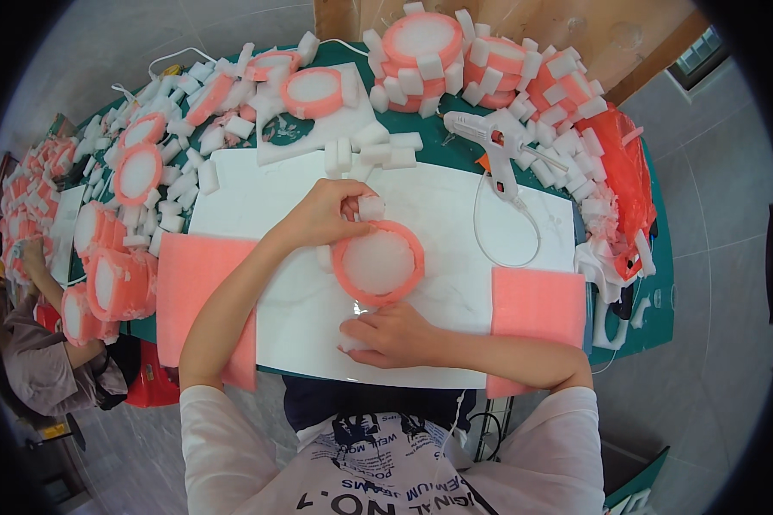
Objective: Using a hot glue gun to attach small foam blocks to a larger foam ring as part of a manufacturing or packaging assembly task.
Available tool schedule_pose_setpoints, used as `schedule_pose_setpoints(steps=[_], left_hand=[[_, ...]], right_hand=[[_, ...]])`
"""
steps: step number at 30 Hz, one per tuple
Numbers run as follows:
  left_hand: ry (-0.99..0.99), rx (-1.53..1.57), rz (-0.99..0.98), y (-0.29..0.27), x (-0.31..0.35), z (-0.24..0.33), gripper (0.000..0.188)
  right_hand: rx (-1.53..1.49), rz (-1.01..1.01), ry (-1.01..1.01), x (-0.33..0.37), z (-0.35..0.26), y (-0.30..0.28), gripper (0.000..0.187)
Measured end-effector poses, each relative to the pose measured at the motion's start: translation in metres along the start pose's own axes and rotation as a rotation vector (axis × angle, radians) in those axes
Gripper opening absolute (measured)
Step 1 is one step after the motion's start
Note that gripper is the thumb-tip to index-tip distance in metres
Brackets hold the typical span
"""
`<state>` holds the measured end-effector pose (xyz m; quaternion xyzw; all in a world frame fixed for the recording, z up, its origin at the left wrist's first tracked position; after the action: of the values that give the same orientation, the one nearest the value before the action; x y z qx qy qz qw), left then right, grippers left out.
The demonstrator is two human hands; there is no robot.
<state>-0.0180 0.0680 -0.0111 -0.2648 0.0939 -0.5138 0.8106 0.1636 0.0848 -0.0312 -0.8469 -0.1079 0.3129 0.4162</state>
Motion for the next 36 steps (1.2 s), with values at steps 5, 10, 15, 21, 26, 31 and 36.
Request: schedule_pose_setpoints(steps=[5,10,15,21,26,31,36], left_hand=[[-0.018,0.031,-0.041,0.000,-0.001,-0.007,0.037],[-0.015,0.091,-0.056,0.001,-0.001,-0.007,0.041],[-0.023,0.082,-0.051,0.002,-0.001,-0.010,0.044],[-0.031,0.098,-0.076,0.004,-0.003,-0.014,0.046],[-0.006,0.073,-0.078,0.005,-0.005,-0.013,0.048],[-0.022,0.058,-0.095,0.004,-0.002,-0.012,0.049],[-0.023,0.105,-0.091,0.005,-0.003,-0.015,0.047]], right_hand=[[-0.028,-0.076,-0.014,-0.003,0.001,0.005,0.028],[-0.031,-0.077,-0.018,-0.003,0.000,0.003,0.028],[-0.031,-0.053,-0.031,-0.003,0.001,0.003,0.027],[-0.092,0.022,0.011,-0.005,0.000,0.000,0.025],[-0.089,-0.014,0.034,-0.004,0.000,0.000,0.023],[-0.145,0.033,0.030,-0.006,0.001,-0.002,0.021],[-0.157,0.031,0.034,-0.004,0.003,-0.002,0.019]])
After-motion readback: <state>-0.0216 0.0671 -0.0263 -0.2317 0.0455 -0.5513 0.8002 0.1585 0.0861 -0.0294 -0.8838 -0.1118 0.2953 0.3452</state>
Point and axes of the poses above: each hand's wrist, its own x-axis away from the middle knuckle, its own y-axis out of the palm, z = x × y, the point moved 4 cm from there along -x, towards the middle knuckle, and after that the axes turned 9 degrees about -y, right-handed, at the moved point
